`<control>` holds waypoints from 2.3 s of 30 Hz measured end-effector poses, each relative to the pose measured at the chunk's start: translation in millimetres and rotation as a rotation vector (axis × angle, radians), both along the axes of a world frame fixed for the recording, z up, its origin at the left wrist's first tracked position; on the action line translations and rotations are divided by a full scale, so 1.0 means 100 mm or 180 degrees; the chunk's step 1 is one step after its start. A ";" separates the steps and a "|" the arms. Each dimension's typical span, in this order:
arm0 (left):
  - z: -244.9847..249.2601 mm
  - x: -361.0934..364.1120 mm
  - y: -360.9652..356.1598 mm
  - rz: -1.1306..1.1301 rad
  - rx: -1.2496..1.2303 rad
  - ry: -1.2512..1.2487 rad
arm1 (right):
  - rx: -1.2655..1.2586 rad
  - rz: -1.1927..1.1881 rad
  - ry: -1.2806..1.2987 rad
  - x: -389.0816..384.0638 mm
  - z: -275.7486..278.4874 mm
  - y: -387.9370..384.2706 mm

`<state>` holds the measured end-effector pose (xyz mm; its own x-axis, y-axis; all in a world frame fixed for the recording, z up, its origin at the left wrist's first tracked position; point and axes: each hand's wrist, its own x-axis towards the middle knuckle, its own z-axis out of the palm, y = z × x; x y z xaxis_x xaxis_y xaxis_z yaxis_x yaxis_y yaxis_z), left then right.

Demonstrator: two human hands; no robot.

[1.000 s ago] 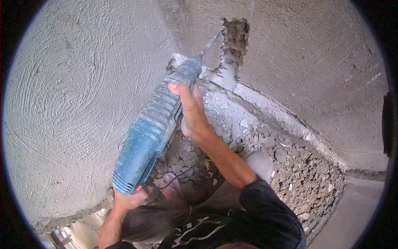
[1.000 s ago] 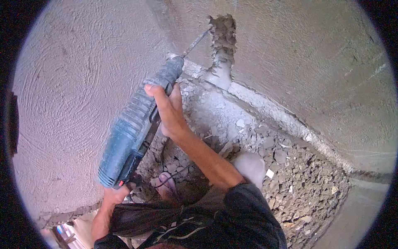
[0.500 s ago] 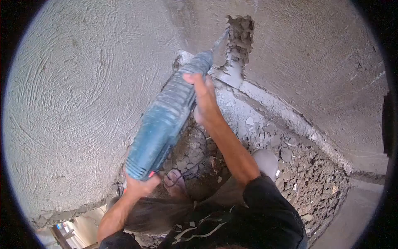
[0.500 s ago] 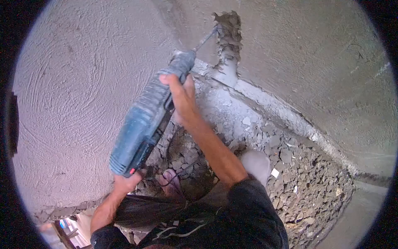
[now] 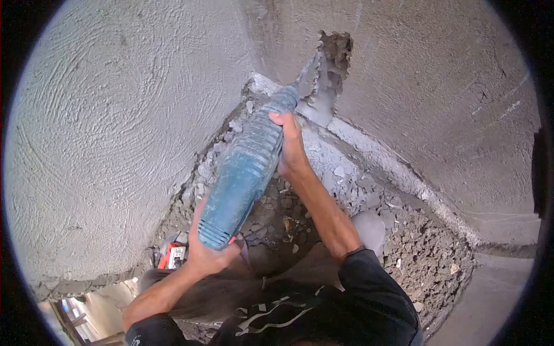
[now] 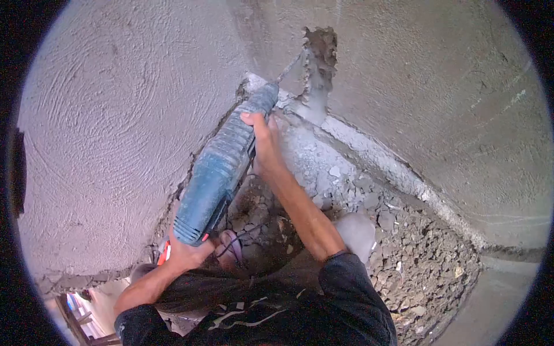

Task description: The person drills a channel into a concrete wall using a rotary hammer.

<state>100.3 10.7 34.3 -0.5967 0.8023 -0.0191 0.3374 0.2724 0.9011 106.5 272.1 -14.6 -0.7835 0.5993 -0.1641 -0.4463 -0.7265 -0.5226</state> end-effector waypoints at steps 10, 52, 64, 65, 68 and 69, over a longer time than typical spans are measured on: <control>0.22 0.12 0.06 -0.0103 -0.0211 0.0215 | -0.0100 -0.0095 -0.0116 0.09 0.11 -0.02; 0.57 -1.12 0.65 0.0033 0.0192 -0.0146 | 0.0101 -0.0566 -0.0227 -0.78 0.23 0.58; 0.11 -0.62 0.27 0.0073 -0.0049 0.0004 | -0.0126 -0.0314 0.0047 -0.39 -0.02 0.25; 0.12 -0.53 0.25 -0.0027 -0.0021 0.0174 | -0.0095 -0.0240 0.0069 -0.31 0.02 0.25; 0.15 -0.31 0.20 -0.0237 0.0042 0.0467 | 0.0091 -0.0237 0.0021 -0.15 0.17 0.24; 0.18 -0.24 0.21 -0.0278 0.0040 0.0607 | -0.0079 -0.0127 0.0053 -0.12 0.20 0.26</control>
